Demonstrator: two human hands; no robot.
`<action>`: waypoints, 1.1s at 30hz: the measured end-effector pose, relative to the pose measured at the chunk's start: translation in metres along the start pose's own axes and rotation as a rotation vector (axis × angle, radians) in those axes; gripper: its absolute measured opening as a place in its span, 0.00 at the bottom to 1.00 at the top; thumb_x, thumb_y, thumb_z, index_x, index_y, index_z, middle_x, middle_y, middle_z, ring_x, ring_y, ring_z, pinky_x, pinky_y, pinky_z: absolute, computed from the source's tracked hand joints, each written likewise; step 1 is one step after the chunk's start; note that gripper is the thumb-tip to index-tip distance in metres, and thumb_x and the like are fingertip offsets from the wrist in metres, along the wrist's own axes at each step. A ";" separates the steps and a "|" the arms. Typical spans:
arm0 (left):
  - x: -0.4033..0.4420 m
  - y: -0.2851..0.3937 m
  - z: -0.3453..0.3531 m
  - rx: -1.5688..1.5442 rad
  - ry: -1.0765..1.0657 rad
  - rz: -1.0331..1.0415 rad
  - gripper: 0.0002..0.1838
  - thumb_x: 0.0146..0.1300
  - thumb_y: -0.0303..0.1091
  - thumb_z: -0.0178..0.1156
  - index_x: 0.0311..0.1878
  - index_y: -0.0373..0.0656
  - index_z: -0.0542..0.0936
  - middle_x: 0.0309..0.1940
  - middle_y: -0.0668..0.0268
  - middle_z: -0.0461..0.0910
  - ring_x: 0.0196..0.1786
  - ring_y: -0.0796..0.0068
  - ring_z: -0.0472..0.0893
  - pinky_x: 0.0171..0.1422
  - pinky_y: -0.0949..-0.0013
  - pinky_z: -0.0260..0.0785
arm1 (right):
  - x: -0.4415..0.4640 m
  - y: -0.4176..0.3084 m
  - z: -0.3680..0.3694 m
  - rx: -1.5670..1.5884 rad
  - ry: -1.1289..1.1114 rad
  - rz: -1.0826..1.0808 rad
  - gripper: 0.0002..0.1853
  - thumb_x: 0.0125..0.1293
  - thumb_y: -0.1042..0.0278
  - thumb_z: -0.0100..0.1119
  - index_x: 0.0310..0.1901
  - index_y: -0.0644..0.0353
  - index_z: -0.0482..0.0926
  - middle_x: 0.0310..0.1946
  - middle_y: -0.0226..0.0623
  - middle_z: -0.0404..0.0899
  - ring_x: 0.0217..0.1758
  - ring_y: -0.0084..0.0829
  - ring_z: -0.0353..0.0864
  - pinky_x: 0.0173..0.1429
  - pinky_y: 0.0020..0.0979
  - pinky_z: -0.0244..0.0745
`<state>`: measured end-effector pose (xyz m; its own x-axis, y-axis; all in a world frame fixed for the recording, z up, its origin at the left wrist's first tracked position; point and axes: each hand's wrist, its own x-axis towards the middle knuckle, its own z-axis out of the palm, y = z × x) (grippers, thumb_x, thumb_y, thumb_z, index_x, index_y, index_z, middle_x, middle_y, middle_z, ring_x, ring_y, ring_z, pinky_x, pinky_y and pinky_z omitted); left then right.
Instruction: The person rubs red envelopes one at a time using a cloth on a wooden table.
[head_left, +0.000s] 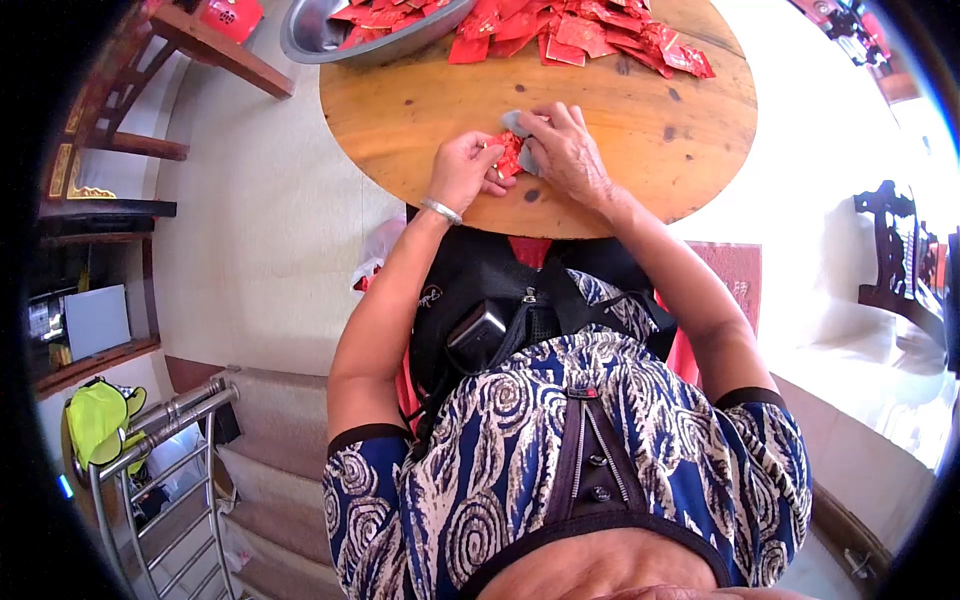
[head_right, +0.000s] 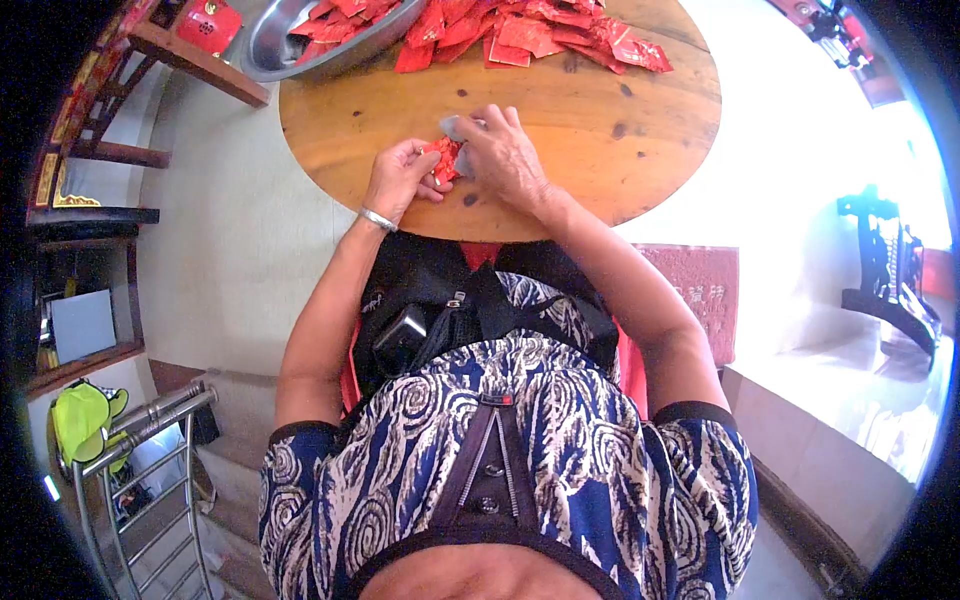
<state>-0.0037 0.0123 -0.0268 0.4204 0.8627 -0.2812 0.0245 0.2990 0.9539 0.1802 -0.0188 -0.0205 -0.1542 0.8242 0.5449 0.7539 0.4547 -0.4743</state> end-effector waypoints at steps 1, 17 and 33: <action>0.000 0.000 0.000 -0.004 -0.001 -0.004 0.10 0.69 0.32 0.56 0.45 0.33 0.74 0.28 0.61 0.80 0.27 0.72 0.84 0.26 0.74 0.79 | 0.001 0.001 0.002 -0.049 -0.001 -0.018 0.17 0.56 0.75 0.55 0.48 0.51 0.79 0.41 0.42 0.75 0.45 0.46 0.71 0.49 0.38 0.74; 0.001 -0.002 0.000 -0.018 0.012 -0.016 0.10 0.69 0.32 0.56 0.46 0.33 0.74 0.29 0.61 0.81 0.27 0.72 0.84 0.26 0.74 0.80 | 0.002 0.010 -0.003 -0.189 -0.044 0.042 0.14 0.53 0.73 0.59 0.43 0.52 0.82 0.36 0.37 0.75 0.42 0.44 0.71 0.49 0.39 0.73; 0.002 -0.005 -0.001 -0.028 0.006 -0.004 0.08 0.69 0.32 0.57 0.43 0.36 0.75 0.26 0.64 0.80 0.27 0.71 0.84 0.26 0.73 0.79 | 0.003 0.035 -0.022 -0.215 0.033 0.156 0.12 0.53 0.73 0.58 0.41 0.53 0.83 0.37 0.40 0.76 0.42 0.45 0.72 0.49 0.40 0.73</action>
<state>-0.0040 0.0131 -0.0320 0.4153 0.8637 -0.2857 0.0007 0.3137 0.9495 0.2204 -0.0081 -0.0205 -0.0071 0.8658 0.5004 0.8856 0.2378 -0.3989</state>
